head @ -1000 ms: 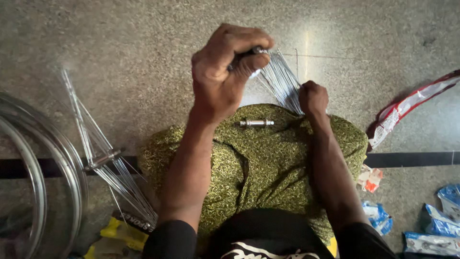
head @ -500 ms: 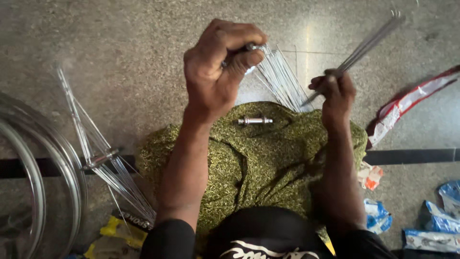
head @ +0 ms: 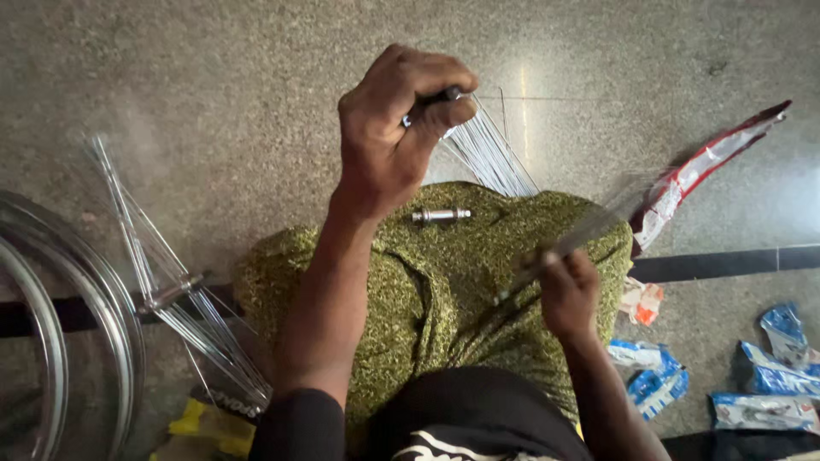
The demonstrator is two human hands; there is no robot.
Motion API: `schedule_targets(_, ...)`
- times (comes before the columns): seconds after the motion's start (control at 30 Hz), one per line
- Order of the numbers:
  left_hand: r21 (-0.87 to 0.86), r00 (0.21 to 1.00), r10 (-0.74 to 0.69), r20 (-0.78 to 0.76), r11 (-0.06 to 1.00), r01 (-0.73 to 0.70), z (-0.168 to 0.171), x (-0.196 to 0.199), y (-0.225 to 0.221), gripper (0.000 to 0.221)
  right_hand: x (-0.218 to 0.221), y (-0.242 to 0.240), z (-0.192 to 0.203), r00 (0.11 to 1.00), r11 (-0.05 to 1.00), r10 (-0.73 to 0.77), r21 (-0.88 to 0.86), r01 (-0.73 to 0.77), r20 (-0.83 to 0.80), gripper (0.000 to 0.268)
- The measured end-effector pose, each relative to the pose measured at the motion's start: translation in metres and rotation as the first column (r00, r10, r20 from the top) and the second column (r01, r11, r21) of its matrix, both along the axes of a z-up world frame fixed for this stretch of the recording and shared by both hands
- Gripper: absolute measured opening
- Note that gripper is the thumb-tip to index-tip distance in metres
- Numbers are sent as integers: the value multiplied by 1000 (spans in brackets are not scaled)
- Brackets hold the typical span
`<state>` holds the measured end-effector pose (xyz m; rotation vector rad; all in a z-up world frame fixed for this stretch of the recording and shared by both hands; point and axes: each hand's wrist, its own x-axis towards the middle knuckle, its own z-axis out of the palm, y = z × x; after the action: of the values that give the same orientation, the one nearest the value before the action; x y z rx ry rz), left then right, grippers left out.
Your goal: The person inserts numerous metal spokes into the holes of a bicycle wheel hub by hand, organizing them into a radial pattern.
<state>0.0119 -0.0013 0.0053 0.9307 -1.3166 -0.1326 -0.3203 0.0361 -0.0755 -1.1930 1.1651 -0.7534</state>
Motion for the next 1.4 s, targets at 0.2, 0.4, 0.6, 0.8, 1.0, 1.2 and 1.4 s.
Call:
schedule_targets(0.2,-21,1000,-22,9,1000,23,1,-8,-2,26,19,-35,24,997,869,68,-488,-78,-38,13)
schedule_targets(0.4,-4,990,95,108,995,-95,-4,-9,-6,20,63,-46,98,993,674,-40,-731,108,110,19)
schedule_targets(0.6,25,987,102,124,994,-106,-6,-12,-6,19,103,-63,148,966,461,232,-887,-6,113,17)
schedule_targets(0.8,29,989,95,118,995,-99,-10,-10,-9,17,116,-60,141,949,554,192,-826,104,249,16)
schedule_targets(1.0,35,993,78,86,996,-81,-16,-10,-13,14,121,-66,137,954,523,197,-847,94,227,22)
schedule_targets(1.2,11,992,83,96,996,-85,-15,-11,-12,17,129,-68,138,966,465,196,-883,60,168,26)
schedule_targets(1.4,17,992,83,99,996,-85,-12,-13,-12,19,131,-69,136,970,469,166,-880,78,175,29)
